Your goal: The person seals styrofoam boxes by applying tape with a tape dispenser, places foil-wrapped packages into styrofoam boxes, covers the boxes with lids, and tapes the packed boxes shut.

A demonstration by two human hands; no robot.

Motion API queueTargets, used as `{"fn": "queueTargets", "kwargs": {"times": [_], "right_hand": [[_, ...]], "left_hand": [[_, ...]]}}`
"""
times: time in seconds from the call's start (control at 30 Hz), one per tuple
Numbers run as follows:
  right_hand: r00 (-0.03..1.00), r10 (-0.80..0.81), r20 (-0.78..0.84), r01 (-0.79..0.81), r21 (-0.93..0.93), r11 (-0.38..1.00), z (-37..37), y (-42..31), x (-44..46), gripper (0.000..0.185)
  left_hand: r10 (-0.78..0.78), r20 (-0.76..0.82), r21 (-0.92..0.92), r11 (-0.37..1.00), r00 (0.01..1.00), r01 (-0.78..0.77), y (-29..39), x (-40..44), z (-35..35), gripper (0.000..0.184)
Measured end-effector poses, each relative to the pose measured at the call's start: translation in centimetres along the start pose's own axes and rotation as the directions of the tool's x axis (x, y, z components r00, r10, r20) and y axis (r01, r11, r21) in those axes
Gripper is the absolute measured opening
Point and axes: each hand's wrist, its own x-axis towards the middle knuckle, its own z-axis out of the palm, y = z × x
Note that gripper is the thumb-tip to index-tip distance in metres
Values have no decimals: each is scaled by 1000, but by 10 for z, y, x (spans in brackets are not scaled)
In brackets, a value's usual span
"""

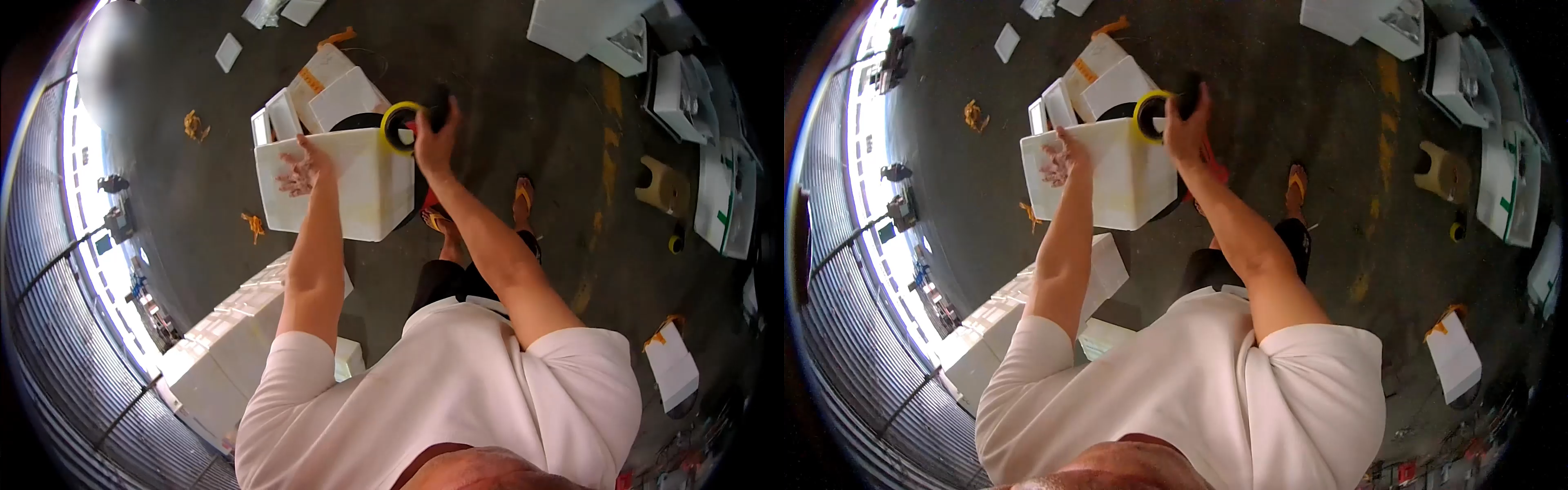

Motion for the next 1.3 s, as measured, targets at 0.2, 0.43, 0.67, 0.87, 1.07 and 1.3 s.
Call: {"fn": "queueTargets", "kwargs": {"times": [0.2,0.43,0.67,0.87,1.07,1.3], "right_hand": [[885,86,457,-16,-155,988,-60,-9,-96,70],[882,453,131,-445,-87,891,-75,-46,-50,64],[814,502,293,-529,17,848,-8,-93,-33,52],[681,558,474,-559,-156,814,69,-79,-58,49],[634,538,556,-439,-313,842,92,-55,-75,47],[650,593,476,-450,-389,804,103,-51,-90,49]], "left_hand": [[-99,-6,-92,991,995,98,-13,8,-7,86],[347,-32,-548,778,937,-307,-114,34,-27,70],[-26,-47,-586,810,999,-7,-243,124,-55,78],[43,364,-704,667,931,244,-248,144,-51,51],[16,326,-721,651,945,238,-271,135,-32,53],[117,801,-559,498,587,663,-272,152,-45,65]]}}
